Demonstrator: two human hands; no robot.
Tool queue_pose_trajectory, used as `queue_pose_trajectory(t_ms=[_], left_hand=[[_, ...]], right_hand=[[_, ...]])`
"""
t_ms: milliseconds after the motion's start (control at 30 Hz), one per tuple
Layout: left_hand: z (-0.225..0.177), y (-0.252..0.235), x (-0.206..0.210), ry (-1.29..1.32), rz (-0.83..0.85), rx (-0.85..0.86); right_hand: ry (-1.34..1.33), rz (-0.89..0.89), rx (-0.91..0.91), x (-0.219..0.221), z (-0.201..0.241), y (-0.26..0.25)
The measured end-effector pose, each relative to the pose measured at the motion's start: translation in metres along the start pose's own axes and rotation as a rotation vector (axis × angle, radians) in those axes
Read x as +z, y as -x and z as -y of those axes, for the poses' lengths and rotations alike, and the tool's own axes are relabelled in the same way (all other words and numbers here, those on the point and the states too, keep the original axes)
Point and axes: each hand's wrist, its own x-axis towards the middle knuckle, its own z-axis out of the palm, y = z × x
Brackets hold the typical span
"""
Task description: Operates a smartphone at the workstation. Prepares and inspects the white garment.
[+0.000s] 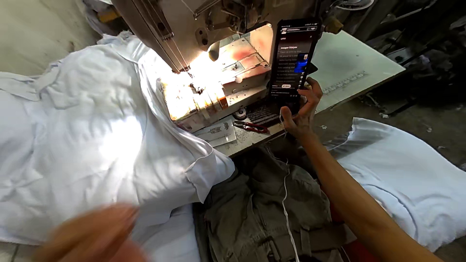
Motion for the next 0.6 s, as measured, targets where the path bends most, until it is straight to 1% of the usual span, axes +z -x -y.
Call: queue_pose_trajectory(t_ms=[33,67,100,133,167,200,233,267,300,333,367,400,433,467,533,600], left_hand=[[0.040,-0.005,0.036,-0.195,-0.020,0.039],[0.076,-0.001,0.066,-0.353,0.005,0.000],[0.103,0.010,0.087,-0.460,0.015,-0.054],[0.119,0.023,0.100,-0.509,-0.009,-0.097],[0.124,0.029,0.107,-0.531,-0.040,-0.119],[0.120,0.034,0.109,-0.496,-0.053,-0.141],[0.109,0.043,0.110,-0.435,-0.049,-0.180],[0.093,0.055,0.111,-0.391,-0.038,-0.223],[0.078,0.061,0.114,-0.373,-0.034,-0.240],[0.066,0.062,0.118,-0.370,-0.033,-0.234],[0.056,0.063,0.125,-0.370,-0.043,-0.225],[0.047,0.064,0.131,-0.370,-0.064,-0.216],[0.040,0.063,0.136,-0.368,-0.091,-0.199],[0.035,0.061,0.139,-0.368,-0.113,-0.175],[0.027,0.054,0.139,-0.410,-0.132,-0.086],[0.022,0.049,0.139,-0.463,-0.133,0.018]], right_hand=[[0.005,-0.026,-0.003,0.001,-0.003,-0.001],[0.014,-0.051,-0.012,-0.001,-0.004,0.000],[0.018,-0.067,-0.023,-0.007,-0.002,0.001],[0.023,-0.070,-0.036,-0.013,0.005,0.001],[0.007,-0.081,-0.057,-0.017,0.016,-0.001],[-0.039,-0.069,-0.069,-0.020,0.032,-0.001],[-0.118,0.002,-0.050,-0.022,0.052,0.008],[-0.241,0.153,-0.001,-0.023,0.077,0.023],[-0.402,0.359,0.061,-0.019,0.101,0.037],[-0.567,0.576,0.116,-0.011,0.120,0.049],[-0.717,0.751,0.150,-0.002,0.137,0.062],[-0.816,0.868,0.162,0.005,0.152,0.075],[-0.863,0.928,0.160,0.008,0.165,0.084],[-0.898,0.929,0.175,0.009,0.178,0.089],[-0.930,0.874,0.281,0.005,0.201,0.085],[-0.943,0.781,0.381,0.003,0.207,0.088]])
